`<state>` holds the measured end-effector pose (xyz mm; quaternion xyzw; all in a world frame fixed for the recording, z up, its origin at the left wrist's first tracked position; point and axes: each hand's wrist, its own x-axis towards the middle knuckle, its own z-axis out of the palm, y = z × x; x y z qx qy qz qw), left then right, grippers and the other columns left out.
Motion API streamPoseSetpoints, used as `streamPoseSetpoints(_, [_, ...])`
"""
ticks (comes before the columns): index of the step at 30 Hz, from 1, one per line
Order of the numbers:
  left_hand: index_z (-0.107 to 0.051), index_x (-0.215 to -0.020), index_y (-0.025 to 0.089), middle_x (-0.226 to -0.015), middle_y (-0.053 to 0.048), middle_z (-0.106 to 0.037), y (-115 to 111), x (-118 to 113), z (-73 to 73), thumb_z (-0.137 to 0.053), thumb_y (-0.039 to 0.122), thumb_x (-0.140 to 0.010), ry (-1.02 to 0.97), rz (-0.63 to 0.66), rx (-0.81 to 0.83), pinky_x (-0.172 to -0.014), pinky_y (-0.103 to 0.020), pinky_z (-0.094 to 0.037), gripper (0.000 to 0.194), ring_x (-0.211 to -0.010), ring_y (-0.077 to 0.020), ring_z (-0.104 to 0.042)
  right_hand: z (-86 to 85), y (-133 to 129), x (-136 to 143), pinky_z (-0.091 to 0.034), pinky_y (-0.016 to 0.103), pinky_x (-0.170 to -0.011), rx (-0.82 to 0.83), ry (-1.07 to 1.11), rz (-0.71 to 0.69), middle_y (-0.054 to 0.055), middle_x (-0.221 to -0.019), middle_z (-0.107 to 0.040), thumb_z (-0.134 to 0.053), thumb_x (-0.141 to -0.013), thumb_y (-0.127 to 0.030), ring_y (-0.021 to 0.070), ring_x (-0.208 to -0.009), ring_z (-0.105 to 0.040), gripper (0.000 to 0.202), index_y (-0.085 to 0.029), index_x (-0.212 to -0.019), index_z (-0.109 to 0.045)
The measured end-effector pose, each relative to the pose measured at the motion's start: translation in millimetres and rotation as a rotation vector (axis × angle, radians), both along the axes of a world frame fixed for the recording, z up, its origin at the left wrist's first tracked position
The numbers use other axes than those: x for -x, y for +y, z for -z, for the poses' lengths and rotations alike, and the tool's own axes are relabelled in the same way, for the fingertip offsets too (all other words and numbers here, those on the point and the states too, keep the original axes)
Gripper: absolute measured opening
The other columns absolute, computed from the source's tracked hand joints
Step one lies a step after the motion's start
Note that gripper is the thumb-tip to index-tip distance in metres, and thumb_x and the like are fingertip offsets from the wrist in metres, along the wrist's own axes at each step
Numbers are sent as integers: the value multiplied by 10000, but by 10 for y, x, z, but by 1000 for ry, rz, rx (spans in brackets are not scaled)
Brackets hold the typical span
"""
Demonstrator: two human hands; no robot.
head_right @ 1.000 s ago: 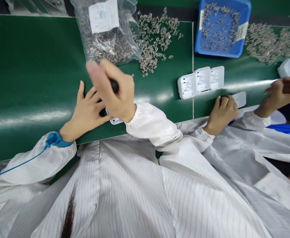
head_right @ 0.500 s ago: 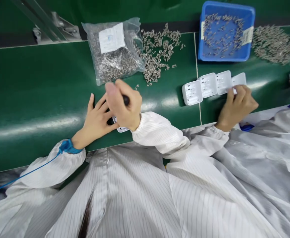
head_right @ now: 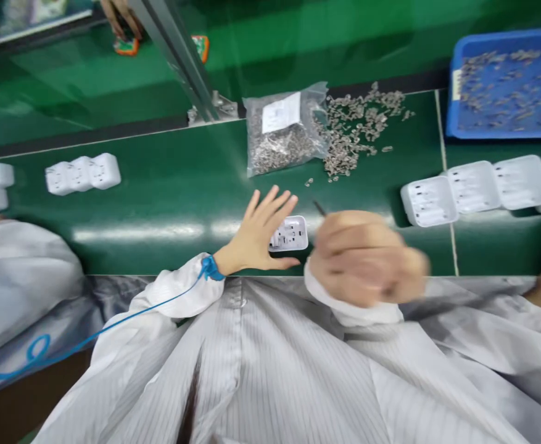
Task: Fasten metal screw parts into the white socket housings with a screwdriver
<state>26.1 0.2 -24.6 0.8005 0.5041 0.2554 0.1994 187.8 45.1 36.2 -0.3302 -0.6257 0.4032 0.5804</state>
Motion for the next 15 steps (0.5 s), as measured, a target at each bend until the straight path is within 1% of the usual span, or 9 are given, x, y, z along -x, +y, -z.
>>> streamPoseSetpoints(2, [-217,-1615,210,-1650,-181,-284,-19,-160,65,-602,835,-752,9,46,-17,-1289,-617,7,1133,-1586,-380,-113,5,74,-64,-310,343,-470,-57,88,257,-22,-455,-209,-406,-957,-588,133,-391,-240,513,-267,-559,-461])
streamPoseSetpoints(4, [-358,-1557,254,-1610,-185,-330,-48,-288,140,-662,702,-803,68,86,-47,-1271,-661,-31,928,-1563,-411,-168,55,158,-83,-313,345,-503,-159,-57,472,1,-466,-308,-466,-964,-461,149,-415,-341,442,-261,-572,-512])
streamPoseSetpoints(6, [-519,-1422,263,-1469,-182,-461,-73,-314,190,-654,530,-876,98,120,-71,-1248,-662,-167,622,-1469,-395,-359,134,204,-102,-324,332,-515,-333,-337,568,19,-475,-439,-534,-948,-396,153,-450,-449,423,-235,-558,-531])
streamPoseSetpoints(8, [-581,-1269,248,-1331,-165,-508,-77,-164,187,-631,442,-904,23,36,-104,-1181,-592,-346,417,-1323,-331,-501,224,179,-134,-317,302,-490,-429,-589,525,17,-478,-498,-539,-957,-353,124,-445,-461,440,-209,-543,-506])
streamPoseSetpoints(9, [-566,-1205,243,-1309,-157,-490,-66,-7,166,-639,444,-897,-43,-85,-143,-1135,-553,-406,375,-1278,-307,-522,270,141,-148,-306,288,-472,-438,-687,497,10,-466,-494,-529,-965,-341,108,-431,-443,458,-202,-532,-481])
streamPoseSetpoints(10, [-531,-1149,247,-1322,-151,-454,-47,202,137,-661,447,-878,-115,-262,-198,-1103,-525,-437,361,-1277,-295,-513,316,89,-155,-305,276,-464,-437,-761,469,1,-456,-487,-521,-972,-327,97,-424,-432,468,-198,-526,-465])
streamPoseSetpoints(13, [-356,-1084,256,-1312,-124,-413,43,1040,47,-694,369,-843,-205,-939,-470,-1161,-495,-389,431,-1308,-257,-477,452,-73,-114,-309,256,-476,-537,-860,338,-23,-448,-503,-545,-957,-251,73,-421,-436,433,-187,-535,-476])
streamPoseSetpoints(14, [-340,-1048,244,-1282,-130,-411,72,1335,27,-687,310,-839,-196,-1106,-521,-1172,-475,-374,410,-1297,-247,-471,494,-111,-81,-299,258,-481,-581,-875,291,-30,-451,-511,-565,-943,-233,68,-423,-435,412,-184,-541,-486])
streamPoseSetpoints(15, [-341,-1007,230,-1269,-146,-399,94,1609,16,-693,259,-829,-184,-1169,-523,-1202,-485,-320,395,-1313,-259,-440,530,-135,-43,-289,261,-488,-595,-897,246,-32,-458,-523,-577,-934,-230,66,-429,-438,397,-183,-548,-498])
